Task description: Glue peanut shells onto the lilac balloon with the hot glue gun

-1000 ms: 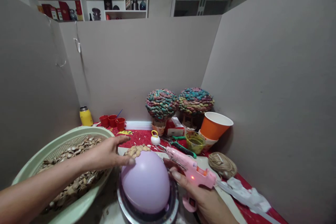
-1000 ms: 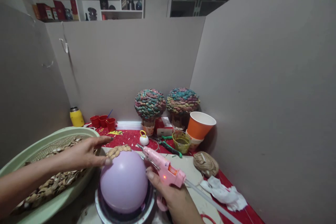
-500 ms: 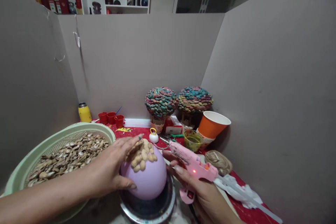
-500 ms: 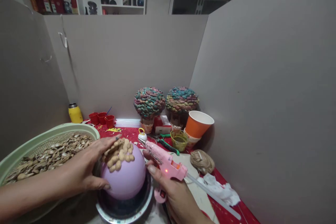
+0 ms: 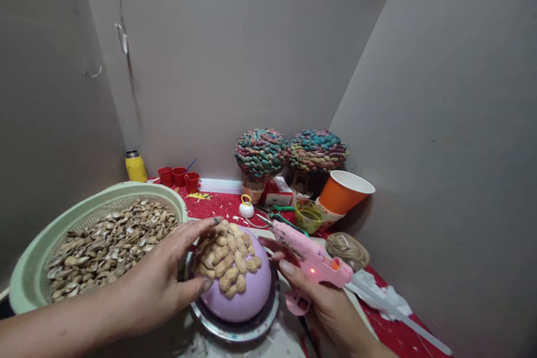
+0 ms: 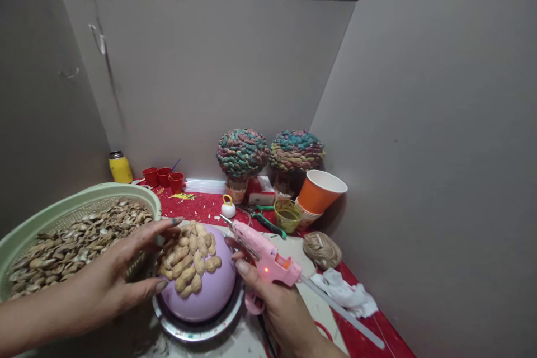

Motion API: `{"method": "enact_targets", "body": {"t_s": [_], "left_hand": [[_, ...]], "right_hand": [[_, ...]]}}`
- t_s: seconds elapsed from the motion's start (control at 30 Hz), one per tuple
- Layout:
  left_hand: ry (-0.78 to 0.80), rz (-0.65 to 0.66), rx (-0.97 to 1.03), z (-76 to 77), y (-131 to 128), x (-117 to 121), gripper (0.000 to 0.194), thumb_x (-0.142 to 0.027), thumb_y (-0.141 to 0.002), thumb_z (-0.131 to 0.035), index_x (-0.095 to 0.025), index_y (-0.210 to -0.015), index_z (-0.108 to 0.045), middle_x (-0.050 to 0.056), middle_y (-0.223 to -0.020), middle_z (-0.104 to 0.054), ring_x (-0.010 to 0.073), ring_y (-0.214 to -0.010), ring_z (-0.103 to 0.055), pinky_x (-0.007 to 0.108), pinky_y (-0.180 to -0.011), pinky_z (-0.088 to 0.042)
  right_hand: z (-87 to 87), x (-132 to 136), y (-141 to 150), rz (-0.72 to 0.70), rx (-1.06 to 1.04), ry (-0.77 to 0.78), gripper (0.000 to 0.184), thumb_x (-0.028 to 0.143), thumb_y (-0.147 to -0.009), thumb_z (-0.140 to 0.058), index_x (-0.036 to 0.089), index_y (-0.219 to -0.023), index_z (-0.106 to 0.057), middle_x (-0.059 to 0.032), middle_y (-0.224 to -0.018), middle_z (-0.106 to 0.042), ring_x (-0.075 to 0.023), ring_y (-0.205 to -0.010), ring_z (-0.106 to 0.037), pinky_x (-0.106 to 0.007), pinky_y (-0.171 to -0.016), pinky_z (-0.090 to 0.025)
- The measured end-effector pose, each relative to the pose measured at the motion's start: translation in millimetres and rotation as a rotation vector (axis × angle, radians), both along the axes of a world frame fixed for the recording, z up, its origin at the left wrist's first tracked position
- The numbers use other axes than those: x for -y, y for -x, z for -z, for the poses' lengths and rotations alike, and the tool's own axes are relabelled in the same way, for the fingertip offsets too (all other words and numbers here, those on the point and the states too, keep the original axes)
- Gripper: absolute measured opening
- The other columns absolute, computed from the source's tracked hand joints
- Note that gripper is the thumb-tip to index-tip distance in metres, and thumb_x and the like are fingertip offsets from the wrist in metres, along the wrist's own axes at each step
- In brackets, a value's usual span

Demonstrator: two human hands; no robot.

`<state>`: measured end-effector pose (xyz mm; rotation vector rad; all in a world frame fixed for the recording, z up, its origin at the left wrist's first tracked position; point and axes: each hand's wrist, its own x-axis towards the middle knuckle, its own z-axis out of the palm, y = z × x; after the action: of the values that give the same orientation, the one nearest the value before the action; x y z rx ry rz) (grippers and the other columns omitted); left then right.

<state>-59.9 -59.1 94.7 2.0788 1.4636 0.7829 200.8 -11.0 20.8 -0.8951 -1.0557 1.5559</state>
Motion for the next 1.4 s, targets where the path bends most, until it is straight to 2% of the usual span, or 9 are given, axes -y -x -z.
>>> {"method": "enact_targets", "body": {"t_s": [0.2,0.4,0.47,0.53,0.67,0.9,1.1,1.27,1.4], "left_hand": [[-0.088,-0.009,0.054,3.3,-0.5,1.3,0.038,-0.018,-0.079,-0.059,-0.022,-0.116,-0.058,0.011,-0.128,-0.061,0.028,-0.12,-0.056,0.048,-0.107,-0.042],[-0.093,0.038,0.07,1.5,-1.6,4.7,0.017,-0.016,-0.082,-0.058,-0.022,-0.098,-0.06,0.006,-0.113,-0.064,0.0229,-0.111,-0.059,0.041,-0.098,-0.048],[-0.083,0.05,0.055,-0.2,-2.4,5.7,0.006,-0.016,-0.083,-0.058,-0.021,-0.086,-0.059,0.006,-0.114,-0.063,0.0226,-0.109,-0.06,0.04,-0.095,-0.049],[-0.067,0.041,0.036,-1.1,-2.9,6.4,0.006,-0.016,-0.083,-0.058,-0.021,-0.08,-0.058,0.007,-0.119,-0.062,0.0229,-0.11,-0.059,0.04,-0.094,-0.048],[-0.075,0.021,0.011,0.8,-2.4,7.0,0.007,-0.015,-0.084,-0.056,-0.02,-0.08,-0.059,0.01,-0.125,-0.06,0.0238,-0.115,-0.057,0.042,-0.097,-0.046],[-0.097,0.028,-0.031,3.6,-0.6,5.7,0.009,-0.02,-0.088,-0.053,-0.02,-0.082,-0.06,0.013,-0.128,-0.059,0.0244,-0.116,-0.058,0.043,-0.098,-0.047],[-0.13,0.039,-0.107,3.0,1.6,7.2,0.012,-0.022,-0.091,-0.049,-0.021,-0.085,-0.059,0.013,-0.131,-0.058,0.0239,-0.119,-0.057,0.042,-0.099,-0.048],[-0.172,0.035,-0.17,3.0,1.8,12.7,0.01,-0.023,-0.092,-0.048,-0.021,-0.089,-0.057,0.014,-0.131,-0.058,0.0235,-0.122,-0.056,0.04,-0.101,-0.048],[-0.224,0.023,-0.212,1.3,0.5,13.0,0.009,-0.023,-0.092,-0.049,-0.021,-0.093,-0.057,0.013,-0.124,-0.063,0.024,-0.115,-0.061,0.039,-0.096,-0.052]], "right_hand": [[-2.3,0.3,2.8,-0.005,0.003,-0.022,0.034,0.045,-0.073,-0.083,0.022,-0.098,-0.076,-0.0085,-0.113,-0.07,-0.0321,-0.119,-0.056,-0.045,-0.106,-0.041],[8.6,-2.6,-3.3,-0.038,-0.013,-0.02,0.035,0.041,-0.079,-0.079,0.023,-0.109,-0.073,-0.008,-0.121,-0.068,-0.0308,-0.121,-0.056,-0.044,-0.11,-0.036],[10.2,-3.3,-4.6,-0.055,0.008,-0.035,0.034,0.04,-0.082,-0.077,0.024,-0.112,-0.072,-0.0077,-0.124,-0.067,-0.0297,-0.122,-0.055,-0.044,-0.112,-0.033],[9.6,-2.9,-4.7,-0.065,0.018,-0.042,0.033,0.041,-0.083,-0.076,0.024,-0.111,-0.072,-0.0075,-0.125,-0.066,-0.0297,-0.124,-0.053,-0.044,-0.112,-0.033],[6.0,-0.7,-2.6,-0.046,-0.015,-0.018,0.029,0.041,-0.08,-0.078,0.025,-0.104,-0.074,-0.0063,-0.121,-0.068,-0.0296,-0.122,-0.054,-0.043,-0.108,-0.038],[10.1,-1.7,-5.7,-0.091,0.036,-0.07,0.03,0.043,-0.085,-0.074,0.022,-0.106,-0.073,-0.0085,-0.121,-0.067,-0.0289,-0.121,-0.054,-0.046,-0.111,-0.033],[11.8,-0.5,-5.5,-0.068,0.024,-0.048,0.03,0.044,-0.079,-0.079,0.024,-0.101,-0.074,-0.0083,-0.119,-0.068,-0.0311,-0.119,-0.056,-0.049,-0.108,-0.035],[9.8,1.5,-4.6,-0.094,0.056,-0.083,0.031,0.047,-0.082,-0.076,0.026,-0.106,-0.074,-0.0073,-0.118,-0.069,-0.0288,-0.116,-0.056,-0.044,-0.105,-0.037],[9.3,2.6,-6.3,-0.056,0.13,-0.119,0.031,0.048,-0.081,-0.076,0.027,-0.104,-0.075,-0.0066,-0.112,-0.07,-0.0284,-0.114,-0.057,-0.043,-0.105,-0.037]]}}
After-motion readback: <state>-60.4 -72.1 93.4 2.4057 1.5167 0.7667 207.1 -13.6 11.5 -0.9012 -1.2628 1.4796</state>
